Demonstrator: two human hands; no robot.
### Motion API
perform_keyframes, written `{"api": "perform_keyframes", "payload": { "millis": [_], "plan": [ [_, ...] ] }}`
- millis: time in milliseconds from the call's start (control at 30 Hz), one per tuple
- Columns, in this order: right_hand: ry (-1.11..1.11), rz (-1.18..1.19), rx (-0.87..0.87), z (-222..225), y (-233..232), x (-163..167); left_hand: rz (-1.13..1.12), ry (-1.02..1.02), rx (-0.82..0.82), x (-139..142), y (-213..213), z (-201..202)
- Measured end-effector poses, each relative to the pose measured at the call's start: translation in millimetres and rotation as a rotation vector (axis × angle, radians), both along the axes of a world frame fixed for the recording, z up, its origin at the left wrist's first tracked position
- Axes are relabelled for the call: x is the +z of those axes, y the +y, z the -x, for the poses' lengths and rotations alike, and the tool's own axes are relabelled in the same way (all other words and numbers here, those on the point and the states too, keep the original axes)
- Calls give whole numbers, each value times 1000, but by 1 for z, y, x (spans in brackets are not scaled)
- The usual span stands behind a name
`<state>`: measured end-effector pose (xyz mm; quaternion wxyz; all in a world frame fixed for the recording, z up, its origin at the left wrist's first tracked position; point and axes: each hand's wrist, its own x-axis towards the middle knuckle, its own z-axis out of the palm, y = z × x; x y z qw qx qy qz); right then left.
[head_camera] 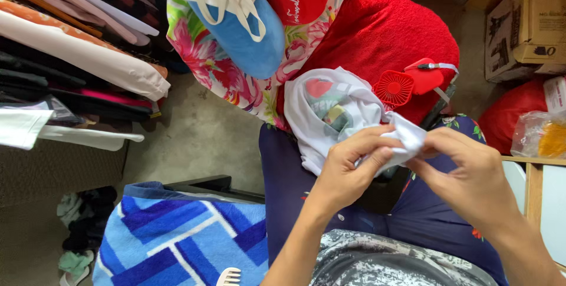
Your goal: The person disassembles a small red handheld fan, prying off the front grille, removing the fan blades, and wiping the parts with a white cloth. They then reattach the blades and grille and hold up the reassembled fan.
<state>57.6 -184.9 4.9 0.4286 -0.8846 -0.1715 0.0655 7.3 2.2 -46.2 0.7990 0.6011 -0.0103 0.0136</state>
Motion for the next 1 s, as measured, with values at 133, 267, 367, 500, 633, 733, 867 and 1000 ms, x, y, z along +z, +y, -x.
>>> {"api": "perform_keyframes", "payload": {
  "millis": [133, 267, 367, 500, 633, 733, 867, 1000],
  "plan": [
    [-27, -61, -2, 16, -4, 5, 322, 225, -33, 5, -7, 9],
    [-30, -67, 59, 18, -9, 4, -371, 28, 75, 1, -3, 16],
    [-83, -127, 51, 22, -7, 5, -269, -33, 154, -4, -5, 17],
    [-245, -103, -67, 34, 5, 5, 502, 198, 161, -2, -25, 18],
    [-284, -157, -115, 43, 11, 8, 356, 171, 163, 12, -22, 16],
    [-240, -152, -77, 42, 5, 16, -468, -173, 201, 28, -4, 19],
    [-229, -152, -54, 40, 4, 25, -617, -244, 320, 46, -8, 24],
    [-270, -163, -71, 44, 7, 29, -489, -85, 328, 38, -17, 27]
  ]
}}
